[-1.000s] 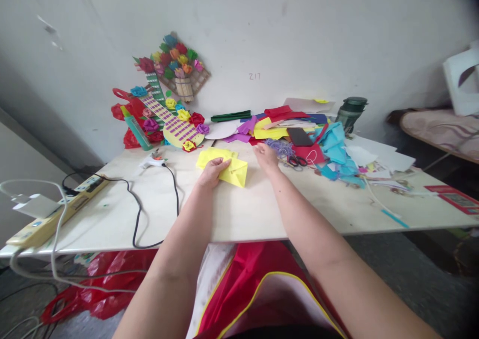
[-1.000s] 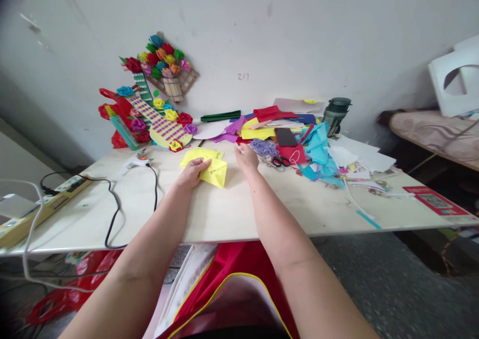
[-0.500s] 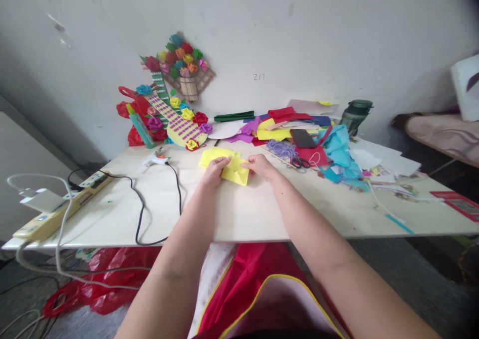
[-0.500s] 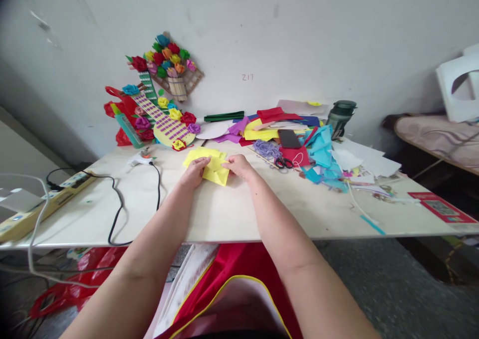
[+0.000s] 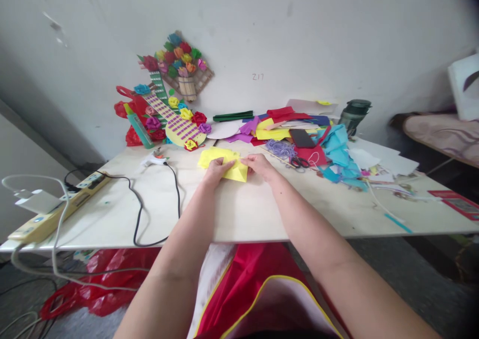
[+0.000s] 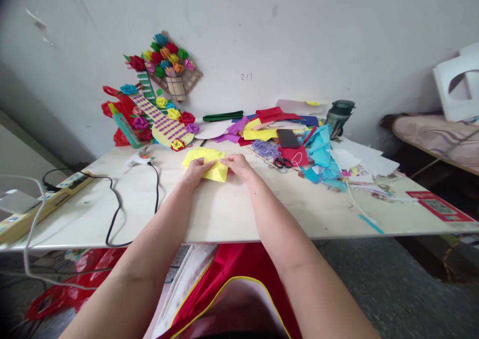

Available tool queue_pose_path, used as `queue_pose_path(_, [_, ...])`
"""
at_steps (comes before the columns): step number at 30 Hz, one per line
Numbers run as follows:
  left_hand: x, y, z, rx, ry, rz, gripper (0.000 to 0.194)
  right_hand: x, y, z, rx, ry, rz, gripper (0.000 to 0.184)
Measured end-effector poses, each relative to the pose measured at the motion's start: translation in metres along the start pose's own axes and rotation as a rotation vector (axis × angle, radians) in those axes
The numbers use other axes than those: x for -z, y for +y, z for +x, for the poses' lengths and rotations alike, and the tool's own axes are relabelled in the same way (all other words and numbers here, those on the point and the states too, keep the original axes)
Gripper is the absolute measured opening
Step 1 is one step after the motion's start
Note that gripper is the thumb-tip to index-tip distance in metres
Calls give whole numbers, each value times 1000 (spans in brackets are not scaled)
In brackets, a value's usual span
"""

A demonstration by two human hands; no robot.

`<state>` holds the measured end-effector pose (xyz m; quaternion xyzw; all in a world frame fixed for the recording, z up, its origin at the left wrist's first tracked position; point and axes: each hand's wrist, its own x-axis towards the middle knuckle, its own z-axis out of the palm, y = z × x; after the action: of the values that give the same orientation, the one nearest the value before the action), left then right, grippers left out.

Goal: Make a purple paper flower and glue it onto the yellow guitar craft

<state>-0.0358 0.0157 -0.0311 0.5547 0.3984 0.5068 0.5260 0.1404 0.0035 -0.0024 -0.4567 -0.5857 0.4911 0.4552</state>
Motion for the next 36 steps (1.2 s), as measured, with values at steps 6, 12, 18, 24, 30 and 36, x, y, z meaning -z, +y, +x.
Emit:
queue_pose_path(6, [-2, 3, -2, 22, -67, -94, 36, -3, 2, 2, 24, 51, 2, 18])
queue_pose_path(12, [0, 2, -2, 42, -89, -141, 42, -3, 0, 0, 5, 74, 8, 17])
queue_pose_path(18, [-1, 2, -1, 26, -17, -133, 38, -3, 2, 2, -8, 64, 92, 15])
queue_pose_path(24, [0, 14, -6, 25, 37, -276, 64, -4, -1, 1, -38, 127, 174, 14])
queue_pose_path(30, [4, 18, -9, -56, -72, -282, 75, -2, 1, 5, -47, 163, 253, 13])
queue_pose_path(36, [-1, 14, -7, -57, -21, -232, 54, -4, 2, 6, -62, 205, 282, 14])
